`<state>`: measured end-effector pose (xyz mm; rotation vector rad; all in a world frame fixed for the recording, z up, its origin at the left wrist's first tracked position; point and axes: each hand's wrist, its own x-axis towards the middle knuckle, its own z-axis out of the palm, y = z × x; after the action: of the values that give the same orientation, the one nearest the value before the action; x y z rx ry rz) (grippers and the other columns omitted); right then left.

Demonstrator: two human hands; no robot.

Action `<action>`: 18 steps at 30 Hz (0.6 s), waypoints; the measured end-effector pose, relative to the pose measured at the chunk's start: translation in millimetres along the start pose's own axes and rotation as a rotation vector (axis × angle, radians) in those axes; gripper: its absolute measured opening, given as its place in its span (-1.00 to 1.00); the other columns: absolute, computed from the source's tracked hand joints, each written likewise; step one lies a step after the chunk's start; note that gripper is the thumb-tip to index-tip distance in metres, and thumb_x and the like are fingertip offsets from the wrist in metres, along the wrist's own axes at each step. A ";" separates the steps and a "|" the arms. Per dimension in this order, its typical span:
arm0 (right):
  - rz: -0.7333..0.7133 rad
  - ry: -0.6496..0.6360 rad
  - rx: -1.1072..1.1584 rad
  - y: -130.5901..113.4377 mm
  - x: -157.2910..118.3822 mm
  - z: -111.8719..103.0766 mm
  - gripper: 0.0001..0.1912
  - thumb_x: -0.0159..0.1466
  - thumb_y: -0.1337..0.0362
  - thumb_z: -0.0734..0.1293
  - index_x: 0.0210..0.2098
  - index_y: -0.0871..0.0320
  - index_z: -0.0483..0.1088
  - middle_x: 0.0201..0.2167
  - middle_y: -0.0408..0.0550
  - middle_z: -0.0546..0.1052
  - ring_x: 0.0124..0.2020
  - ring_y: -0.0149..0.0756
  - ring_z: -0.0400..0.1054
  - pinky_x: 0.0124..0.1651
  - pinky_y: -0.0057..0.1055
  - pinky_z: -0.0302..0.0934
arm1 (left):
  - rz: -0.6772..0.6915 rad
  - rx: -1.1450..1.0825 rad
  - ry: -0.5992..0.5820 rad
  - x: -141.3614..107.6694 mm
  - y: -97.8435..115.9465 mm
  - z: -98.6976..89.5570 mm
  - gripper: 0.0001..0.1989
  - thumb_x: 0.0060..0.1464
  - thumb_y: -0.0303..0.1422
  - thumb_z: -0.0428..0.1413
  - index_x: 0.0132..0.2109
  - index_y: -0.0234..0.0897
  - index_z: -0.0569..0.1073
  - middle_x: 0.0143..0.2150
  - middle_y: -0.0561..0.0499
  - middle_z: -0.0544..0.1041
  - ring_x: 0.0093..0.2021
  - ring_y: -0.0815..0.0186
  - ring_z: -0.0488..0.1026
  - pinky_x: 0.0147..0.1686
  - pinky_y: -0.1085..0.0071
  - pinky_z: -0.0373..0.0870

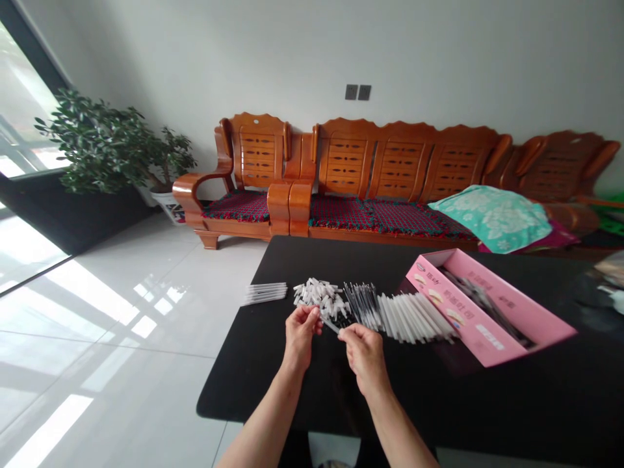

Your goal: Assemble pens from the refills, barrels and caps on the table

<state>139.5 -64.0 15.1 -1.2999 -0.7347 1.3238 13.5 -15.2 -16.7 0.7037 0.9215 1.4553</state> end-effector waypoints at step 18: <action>0.299 -0.163 0.321 1.3 3.2 -11.4 -0.67 0.08 0.09 0.46 -0.42 0.29 0.49 -0.79 -0.26 0.31 -0.80 -0.50 0.14 -0.77 -0.56 0.01 | 0.011 0.074 -0.134 9.5 20.6 -13.5 -0.70 -0.07 -0.21 0.32 -0.30 -0.39 0.54 -0.53 0.05 0.45 -0.56 0.47 0.34 -0.52 0.54 0.31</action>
<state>150.5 -64.1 10.5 -1.0782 -0.4222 1.7260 -9.5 -7.0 -6.6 0.8517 0.8719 1.3719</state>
